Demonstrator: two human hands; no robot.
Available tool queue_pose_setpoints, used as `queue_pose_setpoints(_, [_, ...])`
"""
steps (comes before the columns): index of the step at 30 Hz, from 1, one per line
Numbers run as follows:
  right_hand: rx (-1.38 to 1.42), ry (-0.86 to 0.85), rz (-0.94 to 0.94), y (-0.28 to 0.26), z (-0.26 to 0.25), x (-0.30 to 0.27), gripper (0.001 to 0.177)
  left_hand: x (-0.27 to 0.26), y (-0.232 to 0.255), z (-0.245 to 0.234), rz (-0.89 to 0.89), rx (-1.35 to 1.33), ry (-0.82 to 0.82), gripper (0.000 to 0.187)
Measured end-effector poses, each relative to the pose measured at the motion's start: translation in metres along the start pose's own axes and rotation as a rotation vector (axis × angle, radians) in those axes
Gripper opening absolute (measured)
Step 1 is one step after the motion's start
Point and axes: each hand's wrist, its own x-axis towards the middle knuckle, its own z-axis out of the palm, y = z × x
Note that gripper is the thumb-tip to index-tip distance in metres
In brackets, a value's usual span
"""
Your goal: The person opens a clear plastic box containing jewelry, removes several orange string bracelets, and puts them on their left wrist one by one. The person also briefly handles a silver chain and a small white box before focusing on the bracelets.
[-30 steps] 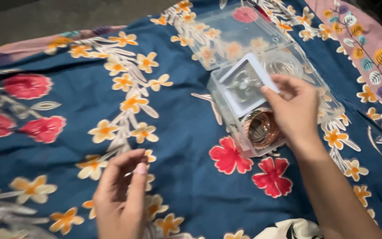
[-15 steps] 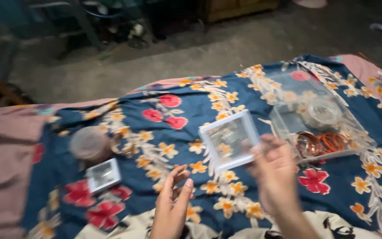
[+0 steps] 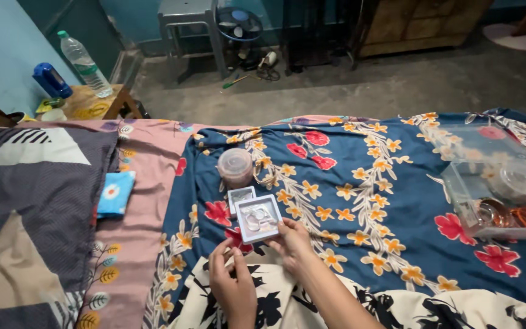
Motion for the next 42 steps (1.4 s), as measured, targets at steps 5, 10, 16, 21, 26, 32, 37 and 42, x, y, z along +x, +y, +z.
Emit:
queue_pose_setpoints(5, [0.003, 0.025, -0.027, 0.030, 0.020, 0.039, 0.025, 0.001, -0.001, -0.002, -0.030, -0.072, -0.016, 0.025])
queue_pose_setpoints(10, [-0.046, 0.145, -0.093, 0.052, 0.038, 0.080, 0.023, 0.008, 0.001, -0.006, -0.014, 0.072, -0.082, 0.023])
queue_pose_setpoints(16, [-0.087, 0.181, -0.156, 0.053, 0.065, 0.098, 0.031, 0.032, -0.013, -0.015, 0.091, 0.263, -0.090, 0.021])
queue_pose_setpoints(21, [-0.471, -0.013, -0.271, 0.024, 0.036, 0.057, 0.049, 0.045, -0.010, -0.005, 0.106, 0.199, -0.088, 0.018])
queue_pose_setpoints(26, [-1.009, -0.219, -0.836, -0.081, -0.083, -0.032, 0.029, 0.012, 0.011, -0.013, 0.206, 0.027, -0.136, 0.017])
queue_pose_setpoints(32, [-1.543, 0.339, -1.203, -0.214, -0.198, -0.120, 0.025, -0.044, 0.074, 0.020, 0.202, -0.144, -0.255, 0.016])
queue_pose_setpoints(37, [-1.599, 0.439, -1.309, -0.273, -0.261, -0.152, 0.022, -0.090, 0.121, 0.057, 0.094, -0.222, -0.407, 0.017])
queue_pose_setpoints(42, [-1.610, 0.485, -1.335, -0.301, -0.311, -0.146, 0.022, -0.126, 0.153, 0.084, 0.326, -0.148, -0.441, 0.018])
